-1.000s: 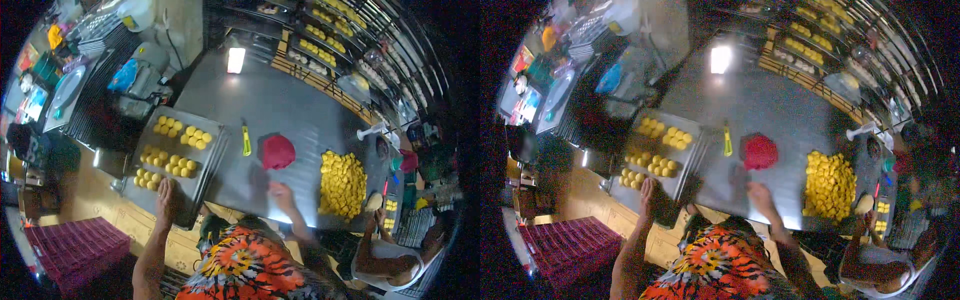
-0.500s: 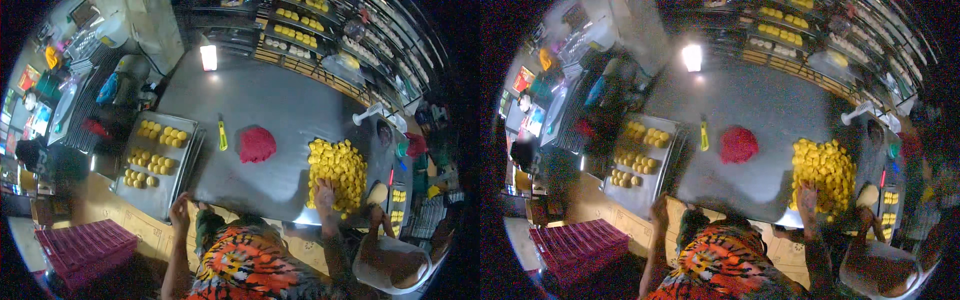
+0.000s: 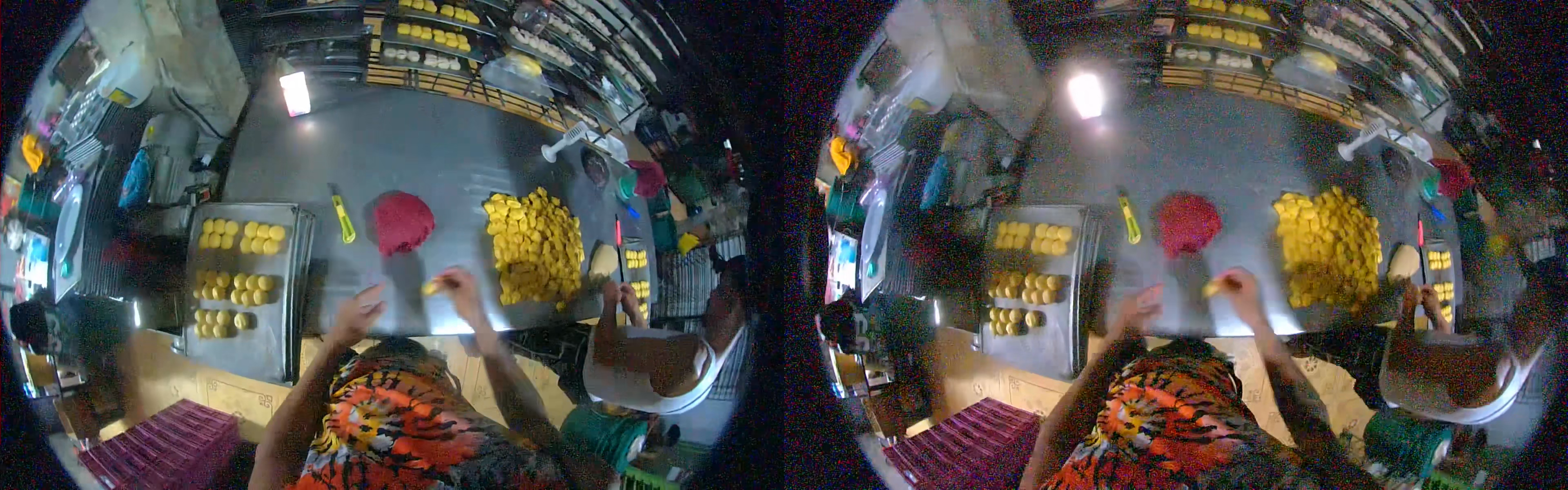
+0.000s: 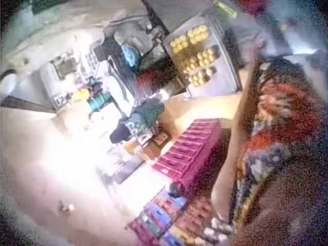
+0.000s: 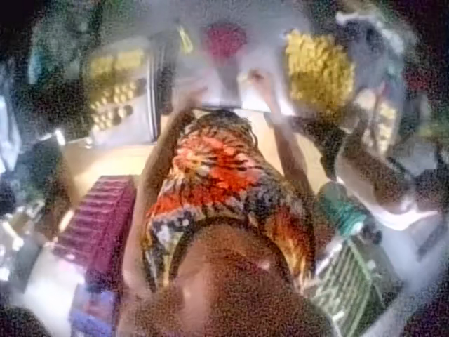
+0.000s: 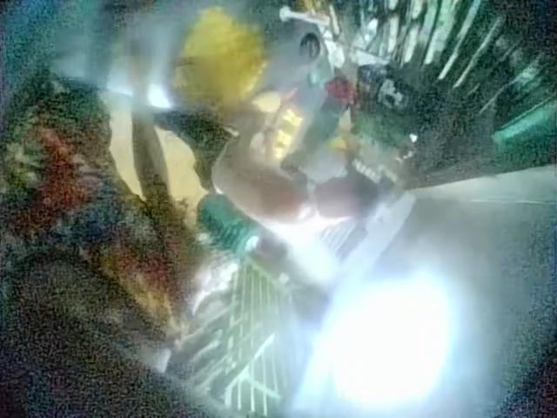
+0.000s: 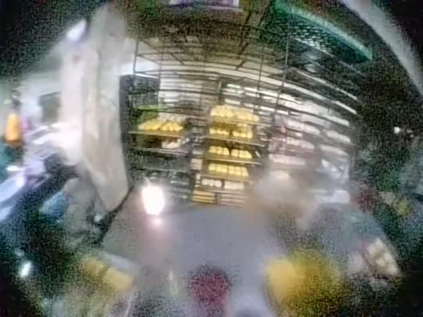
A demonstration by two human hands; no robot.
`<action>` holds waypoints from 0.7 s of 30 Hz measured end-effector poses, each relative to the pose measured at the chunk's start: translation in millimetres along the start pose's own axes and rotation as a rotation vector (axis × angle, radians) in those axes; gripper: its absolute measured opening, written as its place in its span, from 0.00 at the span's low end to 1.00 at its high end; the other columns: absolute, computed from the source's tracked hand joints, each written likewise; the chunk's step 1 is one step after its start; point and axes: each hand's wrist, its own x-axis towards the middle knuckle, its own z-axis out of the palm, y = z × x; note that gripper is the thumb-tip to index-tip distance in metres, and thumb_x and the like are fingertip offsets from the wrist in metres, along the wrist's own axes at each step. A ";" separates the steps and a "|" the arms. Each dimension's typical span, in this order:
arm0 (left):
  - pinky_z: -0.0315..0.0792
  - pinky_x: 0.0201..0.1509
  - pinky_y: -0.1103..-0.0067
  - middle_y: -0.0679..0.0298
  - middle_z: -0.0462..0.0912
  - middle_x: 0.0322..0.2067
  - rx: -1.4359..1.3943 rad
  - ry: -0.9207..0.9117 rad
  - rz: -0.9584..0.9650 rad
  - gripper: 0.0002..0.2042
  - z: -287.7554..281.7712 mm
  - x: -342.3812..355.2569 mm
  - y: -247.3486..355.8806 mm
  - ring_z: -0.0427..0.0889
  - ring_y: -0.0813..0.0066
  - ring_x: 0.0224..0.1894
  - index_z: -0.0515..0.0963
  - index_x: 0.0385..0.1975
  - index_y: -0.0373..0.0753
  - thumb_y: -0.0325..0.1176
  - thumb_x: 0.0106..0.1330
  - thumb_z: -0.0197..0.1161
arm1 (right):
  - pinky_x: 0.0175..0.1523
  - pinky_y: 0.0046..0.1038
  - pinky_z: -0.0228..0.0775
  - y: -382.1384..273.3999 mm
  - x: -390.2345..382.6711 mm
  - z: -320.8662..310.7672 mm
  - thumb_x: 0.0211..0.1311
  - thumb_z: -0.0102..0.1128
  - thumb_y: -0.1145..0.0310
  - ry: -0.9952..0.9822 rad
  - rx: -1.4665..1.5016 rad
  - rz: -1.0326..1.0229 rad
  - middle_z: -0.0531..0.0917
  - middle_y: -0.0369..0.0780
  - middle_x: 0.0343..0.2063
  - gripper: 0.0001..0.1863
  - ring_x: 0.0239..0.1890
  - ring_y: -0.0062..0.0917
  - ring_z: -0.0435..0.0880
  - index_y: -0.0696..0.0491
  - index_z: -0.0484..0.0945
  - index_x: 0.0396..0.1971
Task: The person fills dough pieces with paste by hand, shapes them into balls, and arranges them on a baking tray. The person makes indentations on the dough balls, places the tray onto a rack, and resumes shaping more dough.
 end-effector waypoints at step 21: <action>0.73 0.30 0.81 0.64 0.81 0.27 -0.289 0.319 -0.222 0.14 -50.0 -62.2 -14.0 0.80 0.79 0.28 0.79 0.36 0.30 0.38 0.65 0.68 | 0.48 0.39 0.73 33.7 80.6 88.2 0.58 0.65 0.64 0.447 -0.648 -0.345 0.81 0.45 0.39 0.11 0.44 0.42 0.79 0.55 0.79 0.36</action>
